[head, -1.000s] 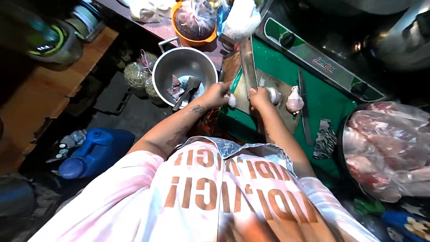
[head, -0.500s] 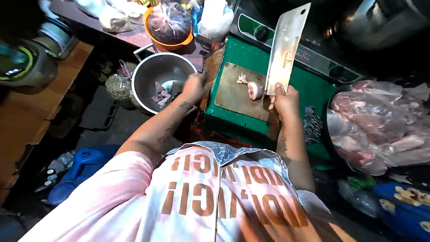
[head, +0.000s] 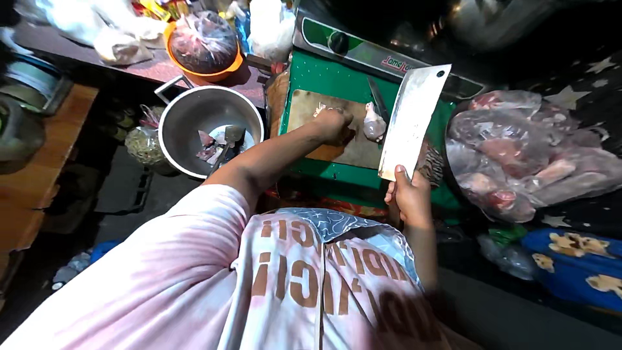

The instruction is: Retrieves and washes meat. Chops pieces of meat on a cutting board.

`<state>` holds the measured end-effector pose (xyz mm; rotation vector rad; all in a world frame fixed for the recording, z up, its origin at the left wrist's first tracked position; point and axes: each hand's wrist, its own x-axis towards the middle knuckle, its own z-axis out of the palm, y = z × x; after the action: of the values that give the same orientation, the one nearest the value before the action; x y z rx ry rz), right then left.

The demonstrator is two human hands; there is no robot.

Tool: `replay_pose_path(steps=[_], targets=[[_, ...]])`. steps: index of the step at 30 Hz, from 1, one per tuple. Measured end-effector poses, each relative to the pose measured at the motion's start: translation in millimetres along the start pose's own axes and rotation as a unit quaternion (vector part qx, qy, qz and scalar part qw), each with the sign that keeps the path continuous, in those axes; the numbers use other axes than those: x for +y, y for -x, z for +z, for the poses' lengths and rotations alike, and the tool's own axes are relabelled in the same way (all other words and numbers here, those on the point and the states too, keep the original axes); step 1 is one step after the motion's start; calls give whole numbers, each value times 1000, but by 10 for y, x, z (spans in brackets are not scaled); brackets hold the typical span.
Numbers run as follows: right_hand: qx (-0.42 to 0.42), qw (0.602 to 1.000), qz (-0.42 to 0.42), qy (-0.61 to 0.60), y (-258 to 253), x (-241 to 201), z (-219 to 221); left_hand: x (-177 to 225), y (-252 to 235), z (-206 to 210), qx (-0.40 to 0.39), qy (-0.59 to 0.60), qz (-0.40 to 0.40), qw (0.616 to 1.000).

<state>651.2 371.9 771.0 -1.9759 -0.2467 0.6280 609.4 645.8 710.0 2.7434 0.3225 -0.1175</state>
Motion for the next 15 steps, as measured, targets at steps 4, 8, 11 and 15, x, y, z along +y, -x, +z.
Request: replay_pose_path(steps=[4,8,11,15], targets=[[-40,999,-1,9,16,30,108,-123,561,-136,66,76,31,994],[-88,995,-7,53,-8,7,391,-452,933,-78,51,122,25,991],[-112,986,-12,124,1,-60,633,-703,1098,54,128,159,14,979],[-142,965,-23,219,39,-81,917,-727,1218,229,220,173,34,959]])
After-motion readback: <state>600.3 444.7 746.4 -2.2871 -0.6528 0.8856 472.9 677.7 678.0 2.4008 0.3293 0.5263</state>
